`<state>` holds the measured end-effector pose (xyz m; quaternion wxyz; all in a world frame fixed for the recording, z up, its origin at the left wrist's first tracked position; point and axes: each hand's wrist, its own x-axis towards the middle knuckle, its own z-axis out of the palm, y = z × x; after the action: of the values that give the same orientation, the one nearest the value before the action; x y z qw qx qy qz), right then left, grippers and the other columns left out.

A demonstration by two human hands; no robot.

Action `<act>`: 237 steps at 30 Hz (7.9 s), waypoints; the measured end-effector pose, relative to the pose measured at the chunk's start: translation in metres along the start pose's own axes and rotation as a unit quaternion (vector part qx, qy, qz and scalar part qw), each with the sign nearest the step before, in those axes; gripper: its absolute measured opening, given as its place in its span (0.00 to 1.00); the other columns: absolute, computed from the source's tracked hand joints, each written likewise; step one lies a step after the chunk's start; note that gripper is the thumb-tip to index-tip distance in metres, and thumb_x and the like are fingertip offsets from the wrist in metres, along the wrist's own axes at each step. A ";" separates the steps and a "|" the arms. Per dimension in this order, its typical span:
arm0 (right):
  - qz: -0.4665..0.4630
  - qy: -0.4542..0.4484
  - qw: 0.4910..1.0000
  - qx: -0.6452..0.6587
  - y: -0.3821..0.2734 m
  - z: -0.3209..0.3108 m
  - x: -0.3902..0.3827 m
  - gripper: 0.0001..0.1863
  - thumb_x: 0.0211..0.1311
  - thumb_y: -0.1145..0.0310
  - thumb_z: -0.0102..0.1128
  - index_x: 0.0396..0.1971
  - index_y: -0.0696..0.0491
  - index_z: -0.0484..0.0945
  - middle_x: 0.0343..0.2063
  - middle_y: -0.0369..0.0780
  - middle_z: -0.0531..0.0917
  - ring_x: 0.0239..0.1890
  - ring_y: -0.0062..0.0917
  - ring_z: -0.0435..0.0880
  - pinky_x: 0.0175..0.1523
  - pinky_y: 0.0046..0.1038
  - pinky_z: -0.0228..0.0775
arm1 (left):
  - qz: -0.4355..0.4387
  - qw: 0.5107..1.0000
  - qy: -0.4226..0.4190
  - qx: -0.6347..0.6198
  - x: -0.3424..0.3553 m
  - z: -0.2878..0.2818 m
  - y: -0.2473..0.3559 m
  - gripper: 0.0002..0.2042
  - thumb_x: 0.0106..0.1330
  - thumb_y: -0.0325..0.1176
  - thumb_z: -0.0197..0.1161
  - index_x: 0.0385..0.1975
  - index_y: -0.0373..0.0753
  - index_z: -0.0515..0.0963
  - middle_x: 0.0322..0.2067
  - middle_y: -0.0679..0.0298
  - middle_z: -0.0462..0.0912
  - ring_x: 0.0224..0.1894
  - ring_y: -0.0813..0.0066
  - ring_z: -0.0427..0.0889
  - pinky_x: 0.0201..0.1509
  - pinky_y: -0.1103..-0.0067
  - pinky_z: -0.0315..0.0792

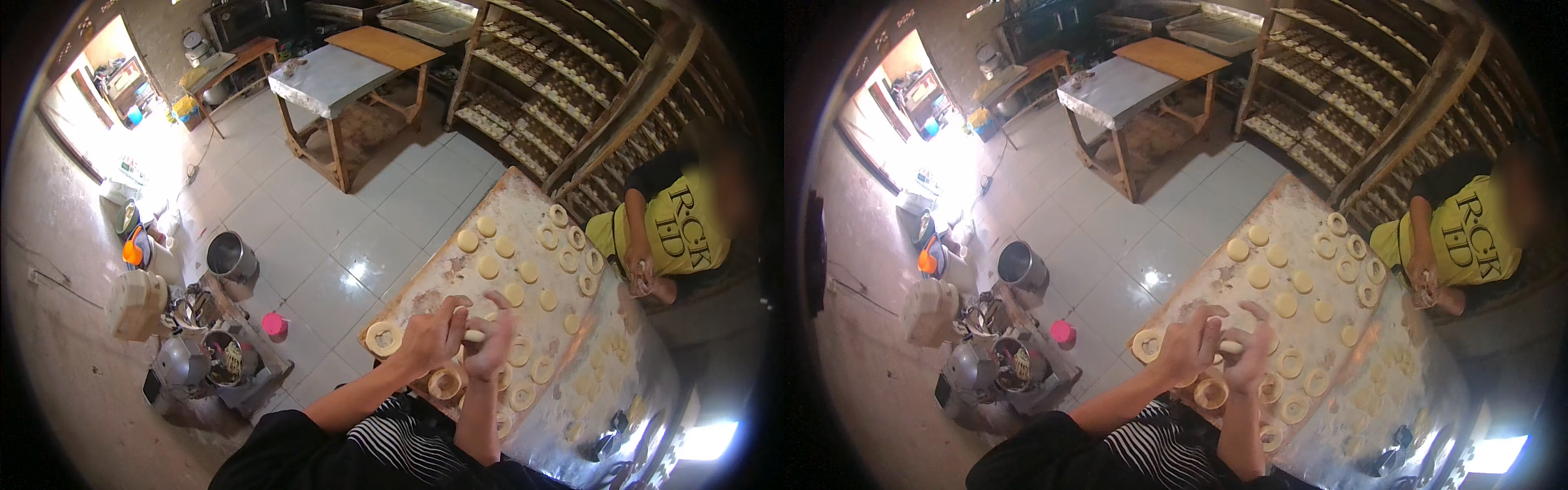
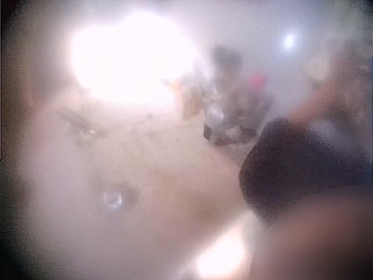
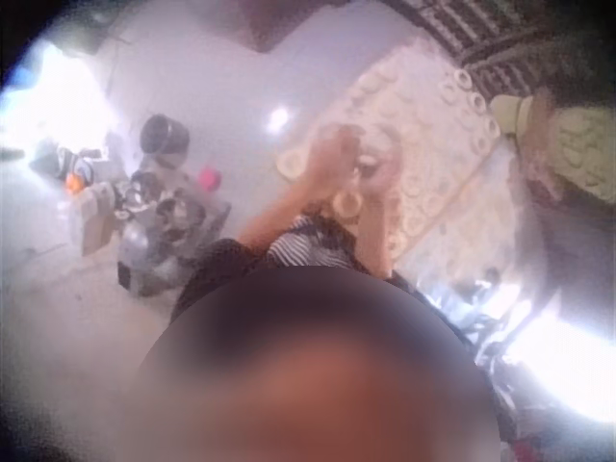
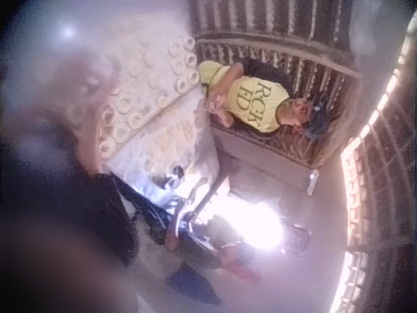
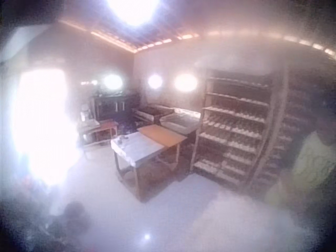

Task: The person shapes circular dough pieces into ring shapes by hand and places them on a floured wooden board. A coworker across the table performs the same task simultaneously. The shaped dough rings accumulate on the board throughout the clip.

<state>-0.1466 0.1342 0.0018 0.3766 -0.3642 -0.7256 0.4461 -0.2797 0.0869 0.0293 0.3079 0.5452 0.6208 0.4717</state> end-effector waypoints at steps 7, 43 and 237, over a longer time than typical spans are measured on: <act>0.124 0.001 0.841 0.527 -0.004 0.012 0.017 0.40 0.72 0.36 0.40 0.70 0.52 0.53 0.29 0.37 0.82 0.22 0.24 0.78 0.25 0.27 0.69 | -0.033 0.998 0.023 -0.051 0.017 -0.024 0.009 0.14 0.77 0.39 0.48 0.53 0.37 0.70 0.20 0.50 0.80 0.25 0.45 0.82 0.30 0.60 0.74; 0.434 0.415 0.660 -0.452 0.062 -0.244 -0.298 0.14 0.61 0.69 0.60 0.46 0.56 0.79 0.44 0.52 0.83 0.47 0.44 0.83 0.52 0.42 0.75 | 0.025 0.979 -0.184 0.079 0.005 0.122 0.030 0.24 0.68 0.31 0.60 0.63 0.35 0.66 0.41 0.55 0.74 0.40 0.63 0.78 0.42 0.68 0.75; 0.294 0.038 0.842 -0.450 0.020 0.029 0.075 0.43 0.58 0.53 0.65 0.72 0.45 0.54 0.55 0.51 0.72 0.59 0.45 0.71 0.61 0.53 0.57 | -0.050 0.922 -0.178 0.340 0.114 -0.025 -0.068 0.35 0.63 0.41 0.65 0.69 0.41 0.59 0.50 0.47 0.73 0.53 0.46 0.76 0.56 0.54 0.68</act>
<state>-0.2017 0.1946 -0.0096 0.0495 -0.7063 -0.6909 0.1460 -0.3529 0.1941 -0.0089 0.2331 0.6600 0.7054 0.1114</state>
